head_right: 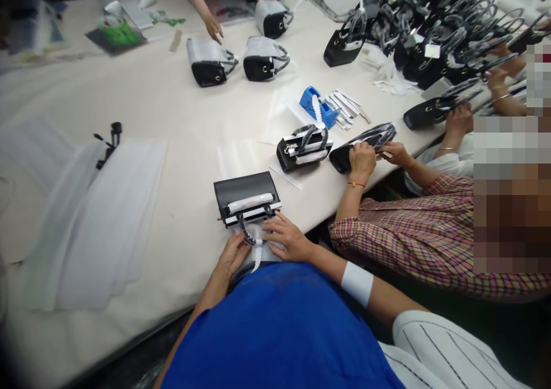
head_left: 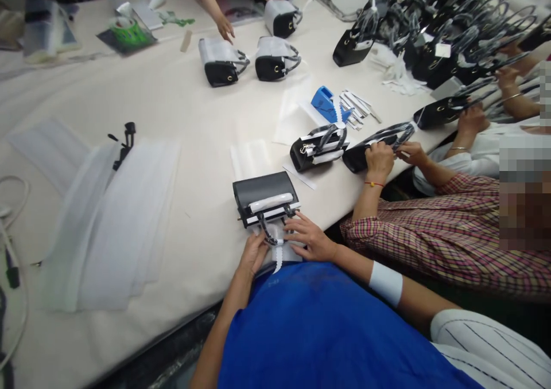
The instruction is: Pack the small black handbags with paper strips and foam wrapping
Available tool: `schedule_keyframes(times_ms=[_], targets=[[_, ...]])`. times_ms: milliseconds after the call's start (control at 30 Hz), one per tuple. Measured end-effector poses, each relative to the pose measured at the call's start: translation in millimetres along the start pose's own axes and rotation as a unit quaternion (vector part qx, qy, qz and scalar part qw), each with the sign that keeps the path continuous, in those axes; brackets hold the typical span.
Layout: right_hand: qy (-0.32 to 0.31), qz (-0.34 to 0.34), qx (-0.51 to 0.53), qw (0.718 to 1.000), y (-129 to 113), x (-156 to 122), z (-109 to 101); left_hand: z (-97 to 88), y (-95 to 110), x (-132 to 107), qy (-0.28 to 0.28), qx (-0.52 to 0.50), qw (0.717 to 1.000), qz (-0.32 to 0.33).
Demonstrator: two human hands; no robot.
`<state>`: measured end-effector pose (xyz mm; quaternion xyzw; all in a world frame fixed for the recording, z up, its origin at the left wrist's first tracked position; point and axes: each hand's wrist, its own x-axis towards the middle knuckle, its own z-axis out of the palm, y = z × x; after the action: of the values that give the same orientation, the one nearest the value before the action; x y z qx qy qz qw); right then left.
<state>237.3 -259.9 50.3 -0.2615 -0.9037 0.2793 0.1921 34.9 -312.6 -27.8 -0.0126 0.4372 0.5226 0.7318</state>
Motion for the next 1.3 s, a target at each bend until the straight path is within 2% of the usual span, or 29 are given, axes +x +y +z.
schedule_keyframes(times_ms=[67, 133, 200, 267, 333, 367, 400, 433, 467, 533, 600, 633, 667, 700, 733, 767, 833, 867, 900, 967, 1033, 1133, 1300], targets=[[0.094, 0.101, 0.016, 0.99, -5, -17, 5, 0.2, -5, 2, 0.028, -0.028, 0.999, -0.02], [0.165, 0.249, 0.034, 0.954, -6, -34, 12, -0.4, -11, 5, 0.056, -0.048, 0.997, -0.035], [0.163, 0.409, 0.099, 0.892, -3, -47, 20, 0.1, -15, 8, 0.074, -0.055, 0.995, -0.037], [0.092, 0.533, 0.245, 0.805, 2, -54, 29, 3.2, -17, 10, 0.087, -0.054, 0.994, -0.032], [-0.001, 0.582, 0.423, 0.694, 7, -53, 37, 8.3, -18, 12, 0.096, -0.038, 0.994, -0.026], [-0.035, 0.582, 0.497, 0.643, 9, -51, 40, 11.0, -18, 12, 0.099, -0.029, 0.994, -0.021], [-0.048, 0.574, 0.552, 0.603, 10, -49, 44, 13.3, -18, 12, 0.106, -0.013, 0.994, -0.016], [-0.044, 0.563, 0.589, 0.577, 12, -46, 47, 15.0, -18, 10, 0.119, 0.011, 0.993, -0.007], [-0.024, 0.554, 0.609, 0.567, 13, -44, 51, 16.0, -17, 6, 0.136, 0.039, 0.99, 0.003], [0.031, 0.543, 0.604, 0.582, 17, -41, 57, 16.3, -16, -8, 0.183, 0.099, 0.978, 0.02], [0.059, 0.529, 0.572, 0.624, 22, -42, 64, 17.3, -14, -32, 0.268, 0.196, 0.94, 0.071], [0.062, 0.517, 0.559, 0.645, 24, -43, 68, 19.3, -14, -45, 0.319, 0.272, 0.9, 0.123], [0.062, 0.502, 0.553, 0.662, 26, -46, 71, 22.8, -14, -57, 0.35, 0.359, 0.844, 0.191], [0.059, 0.485, 0.555, 0.673, 27, -48, 73, 28.0, -15, -67, 0.336, 0.443, 0.791, 0.255], [0.057, 0.469, 0.559, 0.681, 29, -50, 75, 34.5, -16, -74, 0.289, 0.515, 0.747, 0.306], [0.054, 0.455, 0.562, 0.689, 30, -52, 76, 41.7, -19, -78, 0.213, 0.573, 0.718, 0.334], [0.047, 0.432, 0.559, 0.706, 31, -55, 76, 55.4, -25, -74, 0.063, 0.652, 0.679, 0.331], [0.043, 0.424, 0.553, 0.716, 32, -57, 74, 60.6, -29, -69, 0.014, 0.679, 0.664, 0.313], [0.041, 0.417, 0.544, 0.727, 32, -58, 71, 64.2, -32, -62, -0.013, 0.7, 0.651, 0.293], [0.048, 0.406, 0.522, 0.748, 32, -60, 65, 67.1, -36, -47, -0.02, 0.723, 0.639, 0.261], [0.07, 0.404, 0.505, 0.759, 30, -61, 59, 66.0, -36, -37, -0.012, 0.715, 0.655, 0.244], [0.12, 0.397, 0.511, 0.753, 24, -60, 51, 63.1, -27, -30, -0.035, 0.685, 0.691, 0.228], [0.205, 0.369, 0.528, 0.737, 13, -42, 47, 62.5, 4, -28, -0.094, 0.675, 0.697, 0.224]])
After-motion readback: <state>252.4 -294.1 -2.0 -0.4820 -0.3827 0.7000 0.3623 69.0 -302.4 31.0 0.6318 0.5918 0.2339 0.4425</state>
